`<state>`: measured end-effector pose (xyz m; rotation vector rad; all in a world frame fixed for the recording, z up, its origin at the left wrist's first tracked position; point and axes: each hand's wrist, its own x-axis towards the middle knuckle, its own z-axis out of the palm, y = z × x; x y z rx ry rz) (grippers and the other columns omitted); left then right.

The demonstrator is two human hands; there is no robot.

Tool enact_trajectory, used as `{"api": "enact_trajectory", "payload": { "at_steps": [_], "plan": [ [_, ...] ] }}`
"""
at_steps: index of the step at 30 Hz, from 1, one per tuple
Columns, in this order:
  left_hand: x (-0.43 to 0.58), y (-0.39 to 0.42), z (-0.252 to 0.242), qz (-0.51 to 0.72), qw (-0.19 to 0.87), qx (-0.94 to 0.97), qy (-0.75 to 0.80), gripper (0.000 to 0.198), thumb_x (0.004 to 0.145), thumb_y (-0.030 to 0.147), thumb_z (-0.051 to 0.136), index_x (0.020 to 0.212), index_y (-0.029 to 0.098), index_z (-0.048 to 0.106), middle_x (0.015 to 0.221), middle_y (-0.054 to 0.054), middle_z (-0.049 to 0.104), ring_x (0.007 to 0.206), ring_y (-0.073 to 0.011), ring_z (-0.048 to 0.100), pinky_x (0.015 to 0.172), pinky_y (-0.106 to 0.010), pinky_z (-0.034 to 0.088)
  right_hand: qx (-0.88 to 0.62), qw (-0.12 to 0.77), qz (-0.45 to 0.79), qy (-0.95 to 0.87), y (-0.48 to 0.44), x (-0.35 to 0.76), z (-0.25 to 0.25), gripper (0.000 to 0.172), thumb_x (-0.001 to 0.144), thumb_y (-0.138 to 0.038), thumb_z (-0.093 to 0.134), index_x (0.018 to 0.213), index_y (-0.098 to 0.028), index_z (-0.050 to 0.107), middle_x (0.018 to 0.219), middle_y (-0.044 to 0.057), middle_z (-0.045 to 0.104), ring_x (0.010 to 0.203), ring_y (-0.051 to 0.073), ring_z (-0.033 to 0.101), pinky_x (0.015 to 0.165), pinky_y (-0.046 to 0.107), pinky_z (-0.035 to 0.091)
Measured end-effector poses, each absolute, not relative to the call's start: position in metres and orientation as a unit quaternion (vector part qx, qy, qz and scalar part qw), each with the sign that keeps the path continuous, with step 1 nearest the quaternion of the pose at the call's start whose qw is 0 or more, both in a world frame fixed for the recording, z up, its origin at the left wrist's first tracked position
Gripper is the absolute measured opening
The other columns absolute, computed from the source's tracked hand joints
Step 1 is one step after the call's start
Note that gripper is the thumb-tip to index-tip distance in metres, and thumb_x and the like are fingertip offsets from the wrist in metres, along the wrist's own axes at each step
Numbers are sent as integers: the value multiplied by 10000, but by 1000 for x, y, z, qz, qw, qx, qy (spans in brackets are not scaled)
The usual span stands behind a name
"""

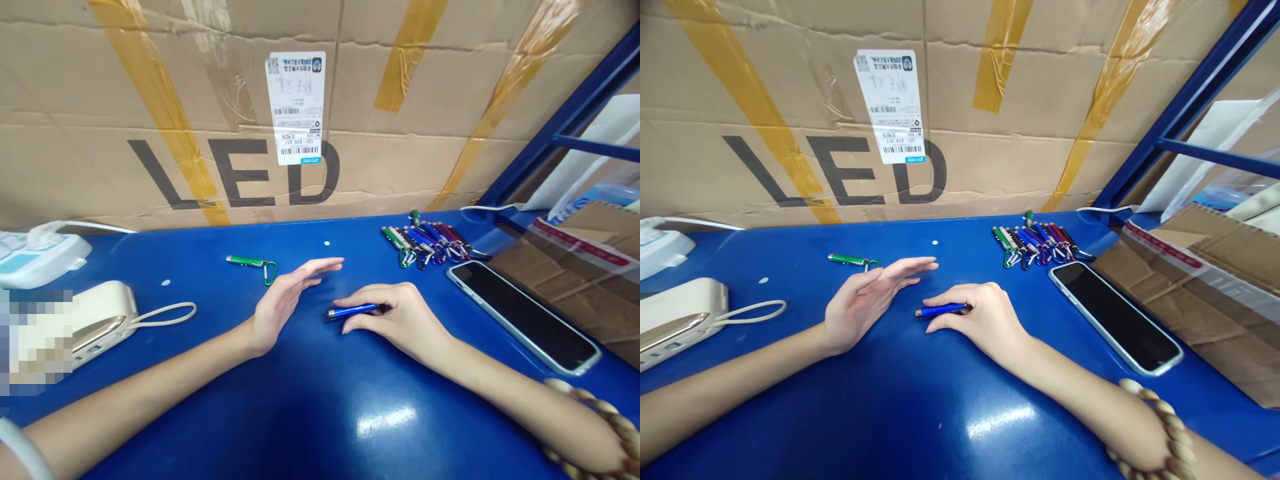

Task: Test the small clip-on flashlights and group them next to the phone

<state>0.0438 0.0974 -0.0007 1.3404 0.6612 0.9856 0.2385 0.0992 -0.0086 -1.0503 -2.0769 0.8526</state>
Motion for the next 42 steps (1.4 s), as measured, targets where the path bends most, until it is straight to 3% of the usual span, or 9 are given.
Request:
{"api": "enact_trajectory", "payload": {
  "at_steps": [15, 25, 35, 42],
  "plan": [
    [44, 96, -2, 437, 627, 579, 284, 466, 877, 350, 267, 1175, 185, 584, 1314, -54, 554, 1297, -285, 374, 1044, -408, 228, -407, 292, 270, -822, 97, 236, -4, 203, 772, -359, 683, 945, -266, 734, 919, 6, 727, 846, 169, 668, 715, 253, 519],
    [43, 96, -1, 430, 628, 579, 293, 477, 874, 364, 259, 1184, 182, 572, 1345, -55, 527, 1302, -286, 364, 1041, -408, 226, -370, 305, 272, -834, 99, 236, -6, 247, 797, -399, 646, 949, -223, 732, 850, 36, 698, 751, 151, 650, 646, 243, 509],
    [44, 97, -1, 428, 626, 582, 292, 469, 875, 352, 262, 1181, 176, 572, 1348, -62, 522, 1292, -286, 381, 1036, -408, 241, -380, 253, 242, -856, 97, 237, -7, 240, 827, -402, 612, 958, -232, 721, 844, 14, 704, 693, 132, 626, 594, 219, 456],
    [44, 95, 0, 433, 630, 575, 292, 465, 875, 353, 271, 1166, 182, 591, 1310, -59, 557, 1285, -295, 385, 1031, -405, 246, -352, 265, 226, -869, 96, 235, -4, 243, 850, -410, 574, 909, -228, 725, 817, 6, 706, 707, 136, 616, 627, 225, 446]
  ]
}}
